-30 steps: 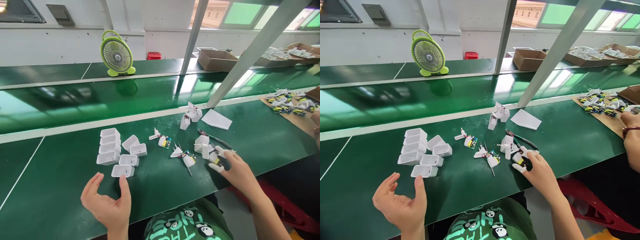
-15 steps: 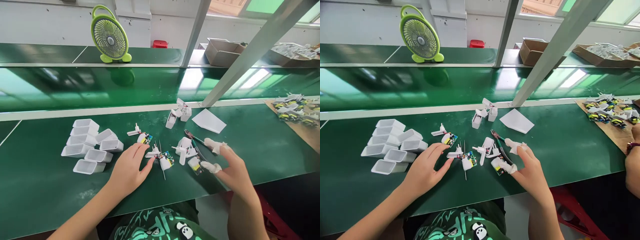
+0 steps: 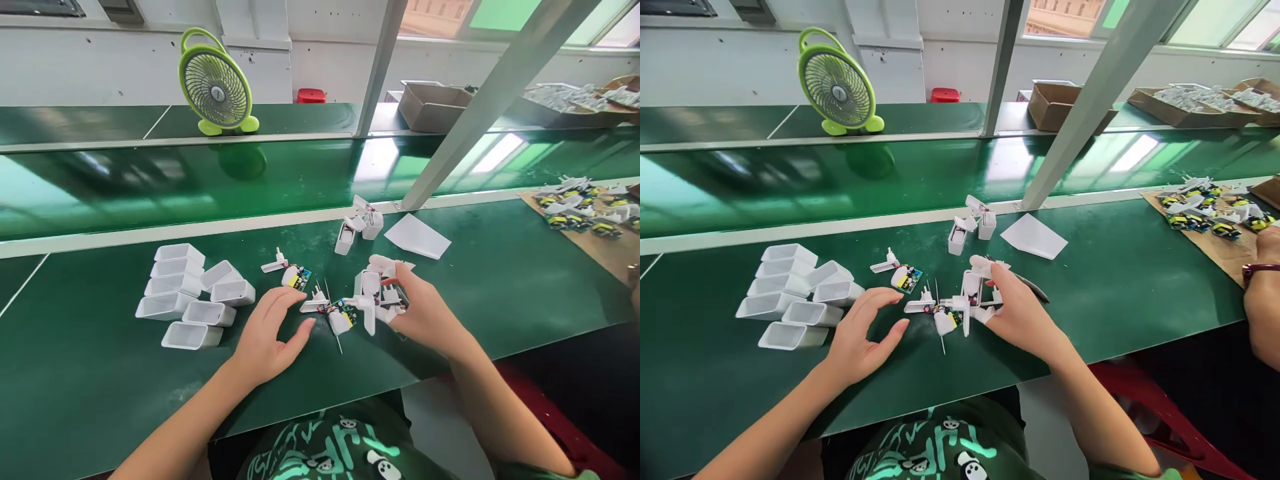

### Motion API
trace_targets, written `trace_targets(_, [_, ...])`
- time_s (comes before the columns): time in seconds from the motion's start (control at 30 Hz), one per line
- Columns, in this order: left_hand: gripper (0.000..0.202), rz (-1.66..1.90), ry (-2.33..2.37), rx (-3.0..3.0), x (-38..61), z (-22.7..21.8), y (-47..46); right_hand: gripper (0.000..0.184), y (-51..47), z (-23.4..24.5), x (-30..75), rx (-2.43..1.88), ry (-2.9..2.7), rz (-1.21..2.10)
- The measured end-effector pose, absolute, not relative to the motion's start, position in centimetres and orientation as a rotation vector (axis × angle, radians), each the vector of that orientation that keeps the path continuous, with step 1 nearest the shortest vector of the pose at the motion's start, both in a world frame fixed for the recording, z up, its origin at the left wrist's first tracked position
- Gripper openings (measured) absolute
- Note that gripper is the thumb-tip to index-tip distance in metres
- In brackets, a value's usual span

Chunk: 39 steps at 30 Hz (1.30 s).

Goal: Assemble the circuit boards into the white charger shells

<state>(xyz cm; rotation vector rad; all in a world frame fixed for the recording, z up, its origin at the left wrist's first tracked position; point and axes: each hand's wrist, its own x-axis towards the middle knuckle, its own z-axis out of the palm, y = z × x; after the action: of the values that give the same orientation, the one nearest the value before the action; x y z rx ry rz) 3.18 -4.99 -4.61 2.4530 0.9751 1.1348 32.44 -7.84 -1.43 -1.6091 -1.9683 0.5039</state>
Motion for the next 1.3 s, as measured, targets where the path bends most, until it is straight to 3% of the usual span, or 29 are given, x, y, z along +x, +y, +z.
trace_targets(0.1, [0.066,1.112,0.815,2.347,3.2,-4.5,-5.7,0.041,-8.2,1.1,30.4,-1.359,-2.144,0.401])
trace_targets(0.2, [0.085,1.154,0.655,2.261,3.1,-4.9,-5.9,0.060,-8.1,2.3,27.9,-1.094,-2.221,0.402])
trace_targets(0.4, [0.084,1.116,0.584,1.897,2.9,-5.1,-5.8,0.077,-7.1,-1.0,25.1,-0.794,-1.941,0.598])
trace_targets(0.57, [0.066,0.887,0.408,1.632,3.4,-3.4,-5.7,0.086,-7.3,-2.6,26.3,-0.750,-1.724,1.063])
trace_targets(0.63, [0.049,0.808,0.340,1.580,3.3,-2.6,-5.3,0.078,-7.4,-2.3,27.0,-0.751,-1.730,1.206])
trace_targets(0.73, [0.028,0.685,0.378,1.698,2.2,-1.1,-4.5,0.071,-7.6,-2.3,27.1,-0.793,-1.805,1.166])
trace_targets(0.8, [0.025,0.617,0.534,1.887,0.7,0.2,-3.9,0.069,-7.9,-2.8,26.5,-0.881,-1.830,1.040])
trace_targets(0.87, [0.035,0.578,0.738,2.005,-1.1,1.3,-3.6,0.063,-8.1,-3.7,25.3,-0.981,-1.853,0.930])
trace_targets(0.97, [0.042,0.477,0.976,2.033,-3.1,2.2,-3.5,0.031,-8.3,-5.1,23.4,-1.094,-2.010,0.755])
trace_targets(1.03, [0.023,0.368,1.049,2.062,-3.7,2.0,-3.6,0.016,-8.3,-5.7,22.5,-1.129,-2.140,0.622])
trace_targets(1.13, [0.006,0.270,1.051,2.174,-3.5,1.3,-3.4,0.018,-8.4,-5.9,22.2,-1.134,-2.208,0.527])
trace_targets(1.3, [0.013,0.309,1.029,2.270,-3.0,1.2,-3.8,0.021,-8.5,-5.6,23.1,-1.090,-2.227,0.580])
